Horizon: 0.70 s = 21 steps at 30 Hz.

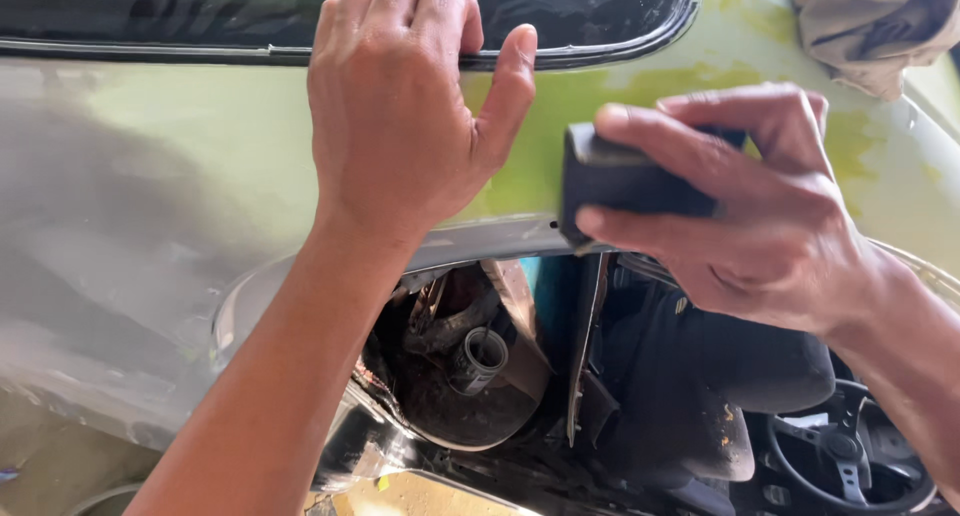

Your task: The person sands the rear quarter panel of a lime green car using a sanding block. They repeatedly rub the surface near the rear window and wheel arch, occasionally pausing to wipe the area with a cloth.

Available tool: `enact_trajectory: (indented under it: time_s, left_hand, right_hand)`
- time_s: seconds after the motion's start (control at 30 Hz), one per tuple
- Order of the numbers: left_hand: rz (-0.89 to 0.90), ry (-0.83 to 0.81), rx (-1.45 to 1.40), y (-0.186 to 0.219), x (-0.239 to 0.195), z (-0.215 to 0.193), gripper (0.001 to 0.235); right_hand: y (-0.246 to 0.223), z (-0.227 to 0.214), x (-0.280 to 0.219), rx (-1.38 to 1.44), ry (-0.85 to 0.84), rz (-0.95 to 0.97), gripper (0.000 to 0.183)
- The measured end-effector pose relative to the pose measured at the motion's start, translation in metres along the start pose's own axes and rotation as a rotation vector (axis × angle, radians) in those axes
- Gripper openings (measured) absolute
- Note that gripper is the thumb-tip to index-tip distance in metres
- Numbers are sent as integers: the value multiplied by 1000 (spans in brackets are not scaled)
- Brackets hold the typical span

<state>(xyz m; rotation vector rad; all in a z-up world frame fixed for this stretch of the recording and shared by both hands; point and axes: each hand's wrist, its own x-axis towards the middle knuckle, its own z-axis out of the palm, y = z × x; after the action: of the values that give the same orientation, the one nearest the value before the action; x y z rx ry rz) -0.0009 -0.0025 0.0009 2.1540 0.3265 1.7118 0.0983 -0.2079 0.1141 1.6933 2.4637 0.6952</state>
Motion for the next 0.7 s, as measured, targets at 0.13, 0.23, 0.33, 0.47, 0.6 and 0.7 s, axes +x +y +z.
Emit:
enact_trajectory:
  time_s: [0.13, 0.23, 0.33, 0.47, 0.6, 0.7]
  left_hand:
    - [17, -32, 3, 0, -3, 2, 32]
    - [11, 0, 25, -3, -1, 0, 31]
    - [17, -3, -23, -2, 0, 0, 31]
    - [17, -19, -3, -3, -1, 2, 30]
    - [15, -13, 1, -3, -1, 2, 31]
    - [32, -22, -8, -7, -4, 1, 30]
  right_hand:
    - [-6, -2, -1, 45, 42, 60, 32]
    - [-5, -3, -6, -40, 9, 33, 52]
    - [2, -2, 5, 7, -6, 69, 29]
    - [-1, -8, -2, 35, 19, 48, 26]
    - [12, -4, -2, 54, 12, 37, 30]
    - [7, -1, -10, 78, 60, 66, 30]
